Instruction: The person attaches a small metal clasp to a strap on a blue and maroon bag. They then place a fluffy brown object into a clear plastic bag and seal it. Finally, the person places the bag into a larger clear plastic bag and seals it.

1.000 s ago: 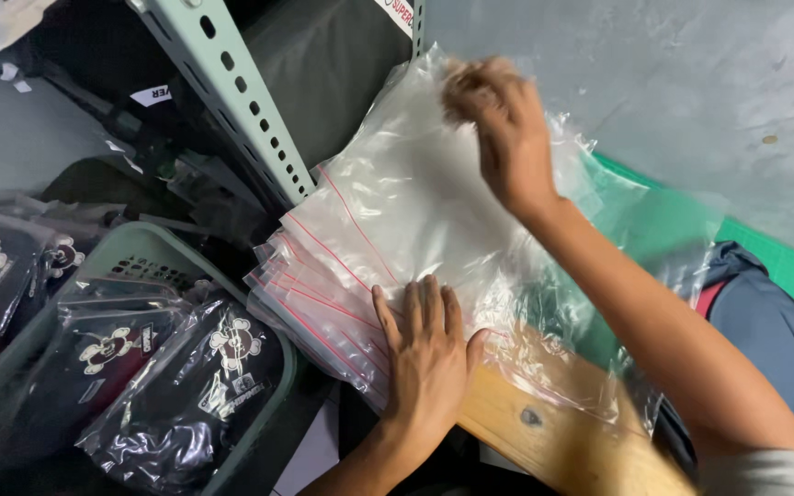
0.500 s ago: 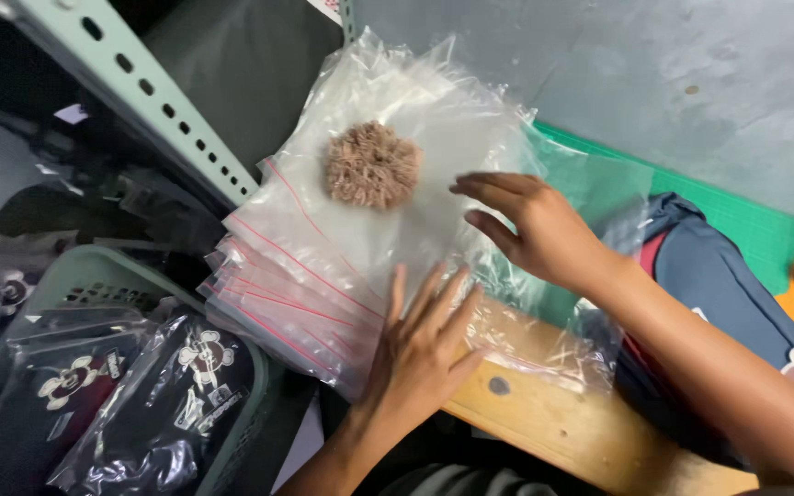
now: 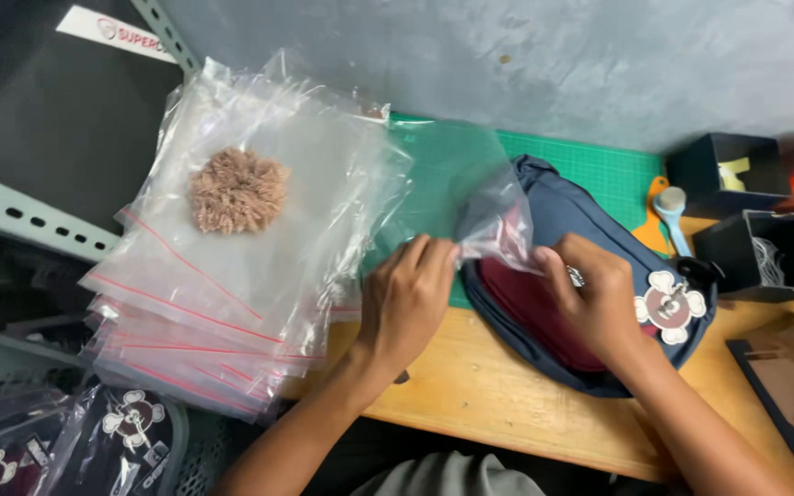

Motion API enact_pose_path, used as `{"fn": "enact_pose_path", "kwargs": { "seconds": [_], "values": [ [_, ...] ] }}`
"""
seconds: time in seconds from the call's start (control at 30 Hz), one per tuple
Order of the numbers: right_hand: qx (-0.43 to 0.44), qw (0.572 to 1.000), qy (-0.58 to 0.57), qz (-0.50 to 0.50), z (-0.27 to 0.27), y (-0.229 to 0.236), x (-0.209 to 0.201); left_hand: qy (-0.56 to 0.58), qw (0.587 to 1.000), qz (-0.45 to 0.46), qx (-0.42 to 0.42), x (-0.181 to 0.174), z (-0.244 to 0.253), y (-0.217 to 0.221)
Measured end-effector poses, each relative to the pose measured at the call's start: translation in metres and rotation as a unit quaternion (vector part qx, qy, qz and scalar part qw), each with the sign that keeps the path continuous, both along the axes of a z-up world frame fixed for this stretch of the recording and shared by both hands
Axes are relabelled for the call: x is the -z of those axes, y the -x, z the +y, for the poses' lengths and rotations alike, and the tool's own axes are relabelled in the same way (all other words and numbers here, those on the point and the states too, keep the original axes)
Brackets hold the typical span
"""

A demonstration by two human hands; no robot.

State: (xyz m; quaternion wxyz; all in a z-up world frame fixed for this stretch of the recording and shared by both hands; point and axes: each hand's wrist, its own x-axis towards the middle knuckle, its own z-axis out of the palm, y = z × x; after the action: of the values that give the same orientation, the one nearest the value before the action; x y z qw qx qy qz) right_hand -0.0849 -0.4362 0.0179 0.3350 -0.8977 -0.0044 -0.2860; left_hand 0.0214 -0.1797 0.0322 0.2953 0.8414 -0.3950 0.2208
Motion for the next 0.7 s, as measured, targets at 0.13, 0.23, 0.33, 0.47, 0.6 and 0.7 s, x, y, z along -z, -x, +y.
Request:
{"fn": "enact_pose_path", "kwargs": {
  "seconds": [0.13,0.23,0.33,0.47,0.6,0.7],
  "values": [
    [0.023,0.998,-0.01,-0.055,-0.009,-0.005,0.007,0.023,0.999,0.034,-0.034,-0.022,-0.04,-0.018],
    [0.086,0.994,0.065,-0.034,-0.044,-0.002,0.029,0.058,0.994,0.093,-0.012,-0.029,-0.048,-0.026],
    [0.152,0.976,0.153,0.029,-0.063,-0.005,0.018,0.144,0.972,0.18,0.041,-0.035,-0.047,-0.032],
    [0.201,0.945,0.146,0.212,-0.063,-0.007,0.013,0.254,0.816,0.499,0.143,-0.027,-0.039,-0.04],
    [0.189,0.953,0.074,0.226,-0.056,-0.02,-0.005,0.296,0.775,0.535,0.156,-0.003,-0.039,-0.045],
    [0.177,0.95,-0.004,0.255,-0.069,-0.032,0.016,0.355,0.821,0.416,0.163,-0.016,-0.044,-0.032]
  ]
}}
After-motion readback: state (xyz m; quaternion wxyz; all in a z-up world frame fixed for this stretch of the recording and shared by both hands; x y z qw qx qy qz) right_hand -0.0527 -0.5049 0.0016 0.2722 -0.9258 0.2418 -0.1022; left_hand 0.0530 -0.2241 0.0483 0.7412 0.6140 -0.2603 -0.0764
